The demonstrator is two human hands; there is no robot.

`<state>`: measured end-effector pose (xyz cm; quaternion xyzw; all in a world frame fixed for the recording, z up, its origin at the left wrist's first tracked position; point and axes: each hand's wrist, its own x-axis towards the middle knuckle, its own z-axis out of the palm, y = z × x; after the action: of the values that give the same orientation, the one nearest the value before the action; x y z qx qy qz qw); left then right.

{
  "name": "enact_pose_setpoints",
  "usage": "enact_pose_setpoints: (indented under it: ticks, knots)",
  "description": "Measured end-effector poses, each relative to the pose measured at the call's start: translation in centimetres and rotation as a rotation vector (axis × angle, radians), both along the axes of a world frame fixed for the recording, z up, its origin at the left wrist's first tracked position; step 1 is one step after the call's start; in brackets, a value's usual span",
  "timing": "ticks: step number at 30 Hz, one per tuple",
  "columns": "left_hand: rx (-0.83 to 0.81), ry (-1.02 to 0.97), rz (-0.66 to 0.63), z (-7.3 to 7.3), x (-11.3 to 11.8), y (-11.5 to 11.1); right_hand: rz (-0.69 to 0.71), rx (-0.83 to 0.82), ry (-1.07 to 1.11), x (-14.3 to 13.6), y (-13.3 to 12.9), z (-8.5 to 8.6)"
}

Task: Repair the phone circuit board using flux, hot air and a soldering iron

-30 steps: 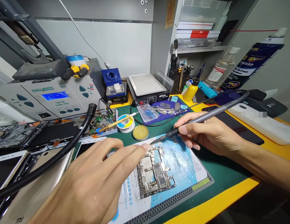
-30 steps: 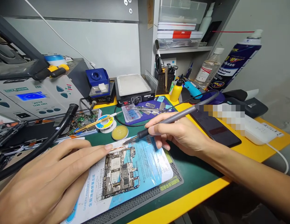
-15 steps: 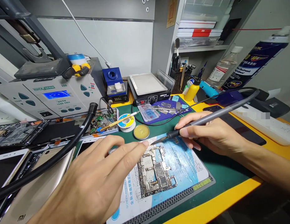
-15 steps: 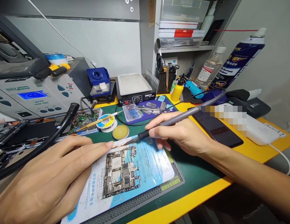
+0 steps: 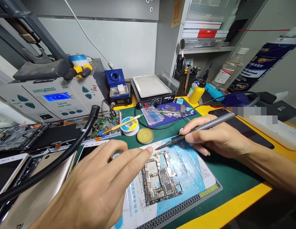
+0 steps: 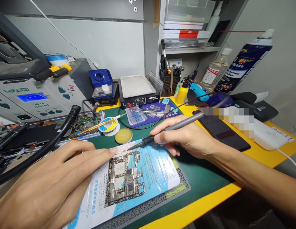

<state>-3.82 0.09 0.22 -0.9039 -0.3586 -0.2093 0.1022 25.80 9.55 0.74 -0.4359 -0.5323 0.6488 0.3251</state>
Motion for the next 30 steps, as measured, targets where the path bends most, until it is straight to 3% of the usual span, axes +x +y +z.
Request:
enact_pose_setpoints:
  ticks: [10,30]
  knots:
    - [-0.074,0.034,0.072,-0.56,0.14,-0.5,0.014,-0.093,0.071,0.3,0.19,-0.66]
    - [-0.04,0.028,-0.028,-0.34,0.04,0.42,-0.035,-0.203,0.104,-0.29,0.29,-0.1]
